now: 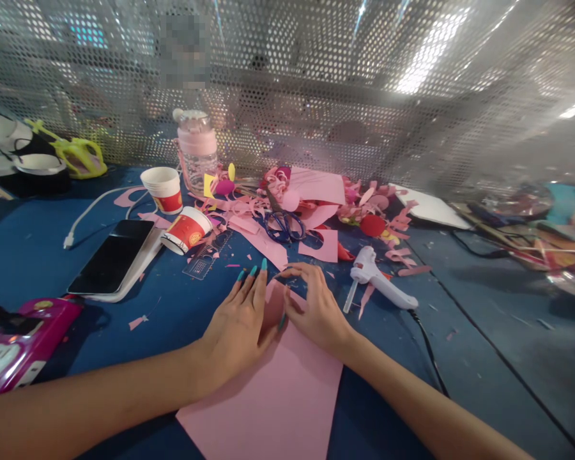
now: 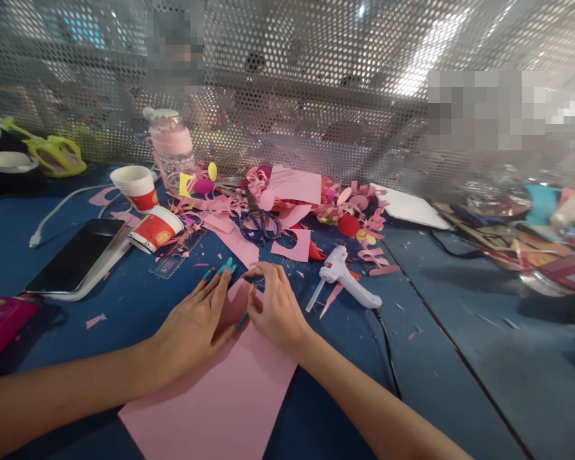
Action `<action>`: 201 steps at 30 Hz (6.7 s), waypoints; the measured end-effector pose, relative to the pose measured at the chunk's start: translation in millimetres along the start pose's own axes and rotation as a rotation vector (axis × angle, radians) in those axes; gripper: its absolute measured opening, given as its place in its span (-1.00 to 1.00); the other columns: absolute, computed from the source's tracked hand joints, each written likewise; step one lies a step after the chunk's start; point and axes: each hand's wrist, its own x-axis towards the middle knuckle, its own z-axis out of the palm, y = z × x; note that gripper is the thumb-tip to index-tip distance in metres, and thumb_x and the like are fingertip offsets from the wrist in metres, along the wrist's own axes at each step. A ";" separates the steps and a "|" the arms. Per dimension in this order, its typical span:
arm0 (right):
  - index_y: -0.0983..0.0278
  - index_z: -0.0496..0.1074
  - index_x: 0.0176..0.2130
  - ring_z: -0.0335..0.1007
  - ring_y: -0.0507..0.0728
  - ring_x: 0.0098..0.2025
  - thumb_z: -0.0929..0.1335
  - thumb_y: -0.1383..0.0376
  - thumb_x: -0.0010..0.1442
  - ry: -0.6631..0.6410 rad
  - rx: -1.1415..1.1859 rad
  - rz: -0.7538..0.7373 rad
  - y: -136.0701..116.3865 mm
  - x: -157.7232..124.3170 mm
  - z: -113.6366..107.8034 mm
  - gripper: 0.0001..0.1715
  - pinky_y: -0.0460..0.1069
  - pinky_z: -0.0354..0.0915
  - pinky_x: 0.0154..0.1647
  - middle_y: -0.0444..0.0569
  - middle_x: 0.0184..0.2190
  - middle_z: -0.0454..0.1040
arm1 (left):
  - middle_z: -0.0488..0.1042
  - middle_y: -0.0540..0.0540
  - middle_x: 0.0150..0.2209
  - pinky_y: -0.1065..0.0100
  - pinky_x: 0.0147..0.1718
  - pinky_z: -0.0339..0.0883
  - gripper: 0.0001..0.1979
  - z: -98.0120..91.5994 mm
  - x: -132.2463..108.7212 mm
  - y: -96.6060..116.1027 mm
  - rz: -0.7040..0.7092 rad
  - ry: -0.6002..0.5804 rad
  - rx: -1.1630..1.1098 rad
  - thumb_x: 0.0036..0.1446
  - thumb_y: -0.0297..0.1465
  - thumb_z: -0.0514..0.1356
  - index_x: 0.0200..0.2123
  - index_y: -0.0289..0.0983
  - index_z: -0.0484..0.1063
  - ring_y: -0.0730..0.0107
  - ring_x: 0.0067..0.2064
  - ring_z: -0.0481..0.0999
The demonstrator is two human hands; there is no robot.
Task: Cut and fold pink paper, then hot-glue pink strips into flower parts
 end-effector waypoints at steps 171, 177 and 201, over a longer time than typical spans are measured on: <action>0.29 0.19 -0.14 0.37 0.18 -0.17 0.12 0.44 0.20 -0.193 -0.236 -0.191 5.8 -5.7 -6.8 -0.77 0.08 0.39 -0.22 0.10 -0.25 0.42 | 0.12 -0.31 0.18 0.04 0.11 0.05 -0.34 -2.5 4.6 -1.2 -0.057 -0.107 -0.094 0.09 -0.18 -0.01 0.18 -0.40 -0.08 0.07 0.20 0.08; 0.27 0.10 -0.04 0.29 0.18 -0.08 0.17 0.48 0.13 -0.048 -0.193 -0.188 8.3 -1.4 -9.1 -0.63 0.12 0.32 -0.10 0.09 -0.14 0.37 | 0.14 -0.31 0.17 0.03 0.10 0.06 -0.34 -3.9 4.2 -0.8 -0.062 -0.071 -0.111 0.11 -0.14 -0.04 0.19 -0.38 -0.09 0.07 0.19 0.10; 0.24 0.16 -0.13 0.23 0.20 -0.10 0.28 0.46 -0.04 -0.111 0.003 0.005 5.6 -3.1 -10.5 -0.57 0.15 0.25 -0.14 0.04 -0.17 0.33 | 0.12 -0.37 0.16 0.02 0.02 0.17 -0.27 -6.5 3.7 -1.3 -0.061 -0.085 -0.141 0.09 -0.19 0.01 0.21 -0.38 -0.24 0.02 0.18 0.12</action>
